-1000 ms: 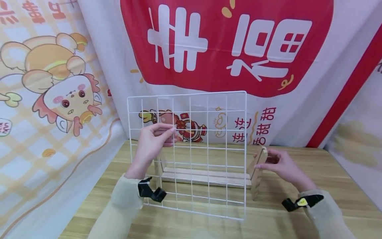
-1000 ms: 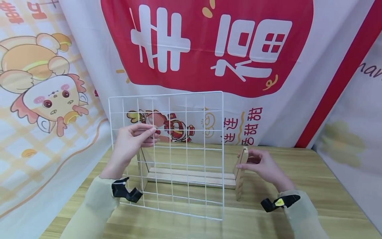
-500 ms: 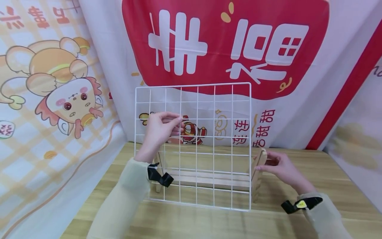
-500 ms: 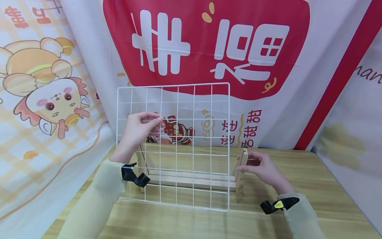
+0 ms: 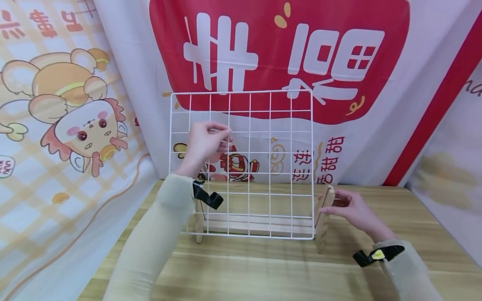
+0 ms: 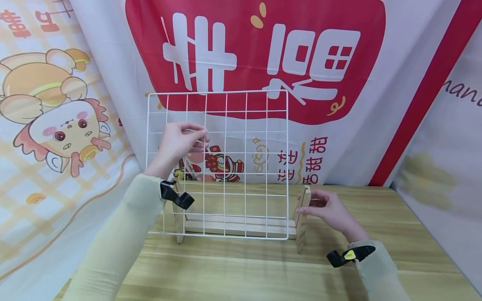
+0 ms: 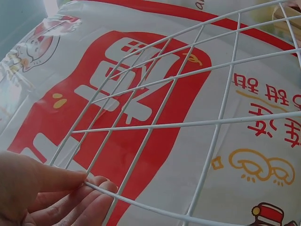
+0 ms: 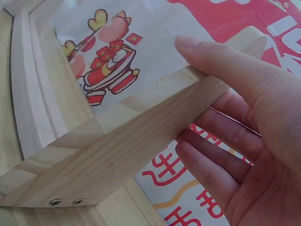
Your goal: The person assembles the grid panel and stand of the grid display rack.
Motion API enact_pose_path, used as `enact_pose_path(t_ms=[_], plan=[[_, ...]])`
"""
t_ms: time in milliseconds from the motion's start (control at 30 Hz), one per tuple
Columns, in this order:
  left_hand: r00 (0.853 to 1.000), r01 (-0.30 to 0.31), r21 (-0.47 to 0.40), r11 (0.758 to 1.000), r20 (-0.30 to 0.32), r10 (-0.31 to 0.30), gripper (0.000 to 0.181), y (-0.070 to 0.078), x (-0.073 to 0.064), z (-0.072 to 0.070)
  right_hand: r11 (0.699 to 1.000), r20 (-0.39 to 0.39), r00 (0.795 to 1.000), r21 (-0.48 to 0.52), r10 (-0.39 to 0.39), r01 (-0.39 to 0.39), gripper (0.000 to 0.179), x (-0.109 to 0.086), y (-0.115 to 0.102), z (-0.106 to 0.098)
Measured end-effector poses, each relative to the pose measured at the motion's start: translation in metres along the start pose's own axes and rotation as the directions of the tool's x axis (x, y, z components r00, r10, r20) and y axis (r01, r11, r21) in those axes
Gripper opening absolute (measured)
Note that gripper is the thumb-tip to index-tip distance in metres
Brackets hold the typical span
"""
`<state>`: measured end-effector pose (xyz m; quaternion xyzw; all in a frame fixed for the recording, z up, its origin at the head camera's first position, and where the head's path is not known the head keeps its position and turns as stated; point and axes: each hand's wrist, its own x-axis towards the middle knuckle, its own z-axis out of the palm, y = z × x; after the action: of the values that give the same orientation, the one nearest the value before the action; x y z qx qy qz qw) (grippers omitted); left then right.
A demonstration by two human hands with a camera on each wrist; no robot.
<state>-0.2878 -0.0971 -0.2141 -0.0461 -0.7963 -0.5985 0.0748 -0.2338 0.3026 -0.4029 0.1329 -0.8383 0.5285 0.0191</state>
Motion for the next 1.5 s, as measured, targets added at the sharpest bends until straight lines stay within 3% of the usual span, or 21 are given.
enact_pose_path(t_ms=[367, 667, 867, 1000, 1500], plan=[[1.000, -0.011, -0.014, 1.000, 0.001, 0.011, 0.026, 0.023, 0.018, 0.012, 1.000, 0.002, 1.000, 0.019, 0.009, -0.009, 0.053, -0.003, 0.005, 0.001], [0.997, -0.071, -0.005, 0.997, -0.032, 0.071, 0.025, 0.051, 0.030, 0.023, 0.996, -0.003, 0.998, 0.076, -0.055, 0.055, 0.050, -0.004, 0.005, 0.006], [0.995, -0.087, -0.030, 0.996, -0.048, 0.086, 0.025, 0.070, 0.036, 0.025, 0.993, 0.022, 0.999, 0.112, -0.034, 0.031, 0.046, -0.002, 0.005, 0.008], [0.990, -0.128, -0.071, 0.989, -0.069, 0.124, 0.025, 0.081, 0.038, 0.023, 0.995, 0.017, 0.999, 0.096, -0.028, 0.027, 0.045, 0.001, 0.005, 0.008], [0.968, -0.240, -0.186, 0.953, -0.115, 0.221, 0.024, 0.096, 0.037, 0.022, 0.997, -0.001, 0.999, 0.073, -0.037, 0.037, 0.049, -0.002, 0.001, 0.001]])
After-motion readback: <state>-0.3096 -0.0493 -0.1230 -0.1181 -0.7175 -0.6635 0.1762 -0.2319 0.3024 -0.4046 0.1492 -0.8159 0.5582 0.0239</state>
